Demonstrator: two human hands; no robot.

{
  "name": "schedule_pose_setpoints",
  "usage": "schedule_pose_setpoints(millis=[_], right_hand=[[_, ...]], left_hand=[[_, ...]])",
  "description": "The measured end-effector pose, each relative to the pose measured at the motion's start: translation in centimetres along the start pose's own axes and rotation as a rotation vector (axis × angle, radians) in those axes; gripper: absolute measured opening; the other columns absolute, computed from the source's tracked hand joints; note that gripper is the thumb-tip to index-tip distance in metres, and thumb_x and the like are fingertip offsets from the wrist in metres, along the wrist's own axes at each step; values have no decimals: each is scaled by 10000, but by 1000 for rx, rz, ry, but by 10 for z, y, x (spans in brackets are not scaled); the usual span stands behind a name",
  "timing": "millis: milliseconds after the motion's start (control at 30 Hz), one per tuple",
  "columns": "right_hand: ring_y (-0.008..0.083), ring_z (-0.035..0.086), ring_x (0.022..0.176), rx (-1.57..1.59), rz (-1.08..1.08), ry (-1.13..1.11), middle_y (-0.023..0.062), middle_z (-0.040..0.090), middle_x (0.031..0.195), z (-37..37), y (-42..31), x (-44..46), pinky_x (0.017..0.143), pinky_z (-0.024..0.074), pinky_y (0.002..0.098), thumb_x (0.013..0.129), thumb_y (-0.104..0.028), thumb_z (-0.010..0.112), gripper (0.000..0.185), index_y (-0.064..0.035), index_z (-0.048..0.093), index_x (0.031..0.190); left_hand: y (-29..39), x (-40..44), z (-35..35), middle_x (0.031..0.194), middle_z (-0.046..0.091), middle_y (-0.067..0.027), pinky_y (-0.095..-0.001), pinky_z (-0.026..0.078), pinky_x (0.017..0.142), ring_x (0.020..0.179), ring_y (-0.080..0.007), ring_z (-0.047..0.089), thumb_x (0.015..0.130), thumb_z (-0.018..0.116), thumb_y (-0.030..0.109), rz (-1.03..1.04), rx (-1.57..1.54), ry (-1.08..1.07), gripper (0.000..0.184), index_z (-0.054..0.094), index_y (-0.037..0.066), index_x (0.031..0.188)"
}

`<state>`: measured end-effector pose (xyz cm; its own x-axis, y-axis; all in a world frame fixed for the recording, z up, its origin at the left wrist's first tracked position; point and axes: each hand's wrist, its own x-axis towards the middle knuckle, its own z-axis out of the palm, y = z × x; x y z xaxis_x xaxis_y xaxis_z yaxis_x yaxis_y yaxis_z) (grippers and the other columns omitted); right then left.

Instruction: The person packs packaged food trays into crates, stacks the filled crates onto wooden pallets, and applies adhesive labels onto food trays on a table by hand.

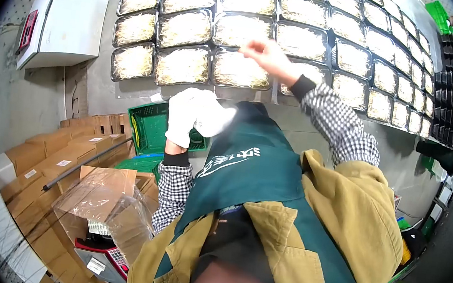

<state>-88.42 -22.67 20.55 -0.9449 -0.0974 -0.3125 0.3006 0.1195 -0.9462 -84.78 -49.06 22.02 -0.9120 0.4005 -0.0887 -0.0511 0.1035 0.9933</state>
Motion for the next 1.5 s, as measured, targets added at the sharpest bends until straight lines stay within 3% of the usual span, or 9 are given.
schedule_pose_setpoints(millis=[100, 267, 300, 533, 633, 867, 1067, 1300, 1500], right_hand=[[72, 525, 816, -101, 62, -255, -10, 605, 855, 5, -26, 17, 751, 422, 249, 876, -307, 591, 272, -49, 639, 948], [58, 539, 691, -327, -69, -409, -1, 628, 736, 41, -40, 9, 650, 435, 225, 836, -201, 639, 186, -38, 653, 926], [61, 536, 676, -245, -88, -422, 1, 628, 737, 28, -29, 21, 636, 431, 221, 846, -182, 626, 168, -32, 648, 918], [221, 614, 664, -858, -126, 112, 91, 627, 700, -30, 34, 119, 648, 461, 350, 841, -360, 568, 284, -87, 606, 778], [233, 574, 680, -1236, -547, 257, 77, 602, 711, -18, 52, 120, 711, 367, 374, 843, -325, 562, 261, -71, 572, 902], [126, 520, 502, -646, -174, 154, 30, 534, 575, -34, 31, 97, 472, 404, 253, 860, -193, 549, 250, -42, 543, 1060], [40, 509, 711, -15, -124, -350, -36, 597, 764, -31, -16, 78, 686, 425, 213, 884, -248, 583, 192, -73, 626, 951], [278, 601, 698, -921, -368, 239, 110, 618, 725, -97, 21, 216, 646, 432, 393, 833, -411, 565, 339, -74, 606, 830], [207, 550, 750, -1264, -506, 537, 77, 566, 829, -96, 30, 209, 689, 369, 358, 832, -332, 562, 295, -102, 562, 1017]], left_hand=[[-1, 4, 6, 821, 665, -79, -227, 475, 611, 687, -99, 605, 823, 573, 98, -137, -313, 295, 144, 634, -17, 883], [-5, 29, 4, 891, 657, -87, -264, 499, 659, 769, -143, 614, 843, 562, 101, -32, 577, 168, 176, 615, -26, 953], [-19, 27, 4, 892, 657, -86, -266, 499, 658, 769, -142, 614, 840, 567, 101, -75, 274, 121, 180, 617, -23, 961], [-8, 51, 14, 887, 659, -53, -244, 484, 721, 804, -106, 600, 830, 631, 121, -257, -64, 50, 227, 626, -7, 1017], [7, 61, 13, 1032, 631, -93, -277, 465, 809, 903, -144, 592, 847, 605, 130, -293, -94, 14, 322, 567, -5, 1137], [-14, 83, 25, 1192, 515, -167, -398, 296, 1004, 1139, -283, 426, 872, 571, 191, -105, 345, 226, 369, 519, -10, 1177], [-35, 105, 33, 837, 608, -99, -353, 468, 707, 774, -244, 583, 847, 510, 91, -18, 381, 231, 169, 612, 24, 963], [4, 128, 26, 959, 638, -61, -260, 475, 776, 885, -127, 587, 851, 572, 89, -184, -183, 77, 204, 620, 19, 1038], [33, 152, 27, 1020, 640, -75, -244, 429, 809, 884, -119, 562, 874, 553, 120, -325, -298, 178, 263, 613, 3, 1102]])
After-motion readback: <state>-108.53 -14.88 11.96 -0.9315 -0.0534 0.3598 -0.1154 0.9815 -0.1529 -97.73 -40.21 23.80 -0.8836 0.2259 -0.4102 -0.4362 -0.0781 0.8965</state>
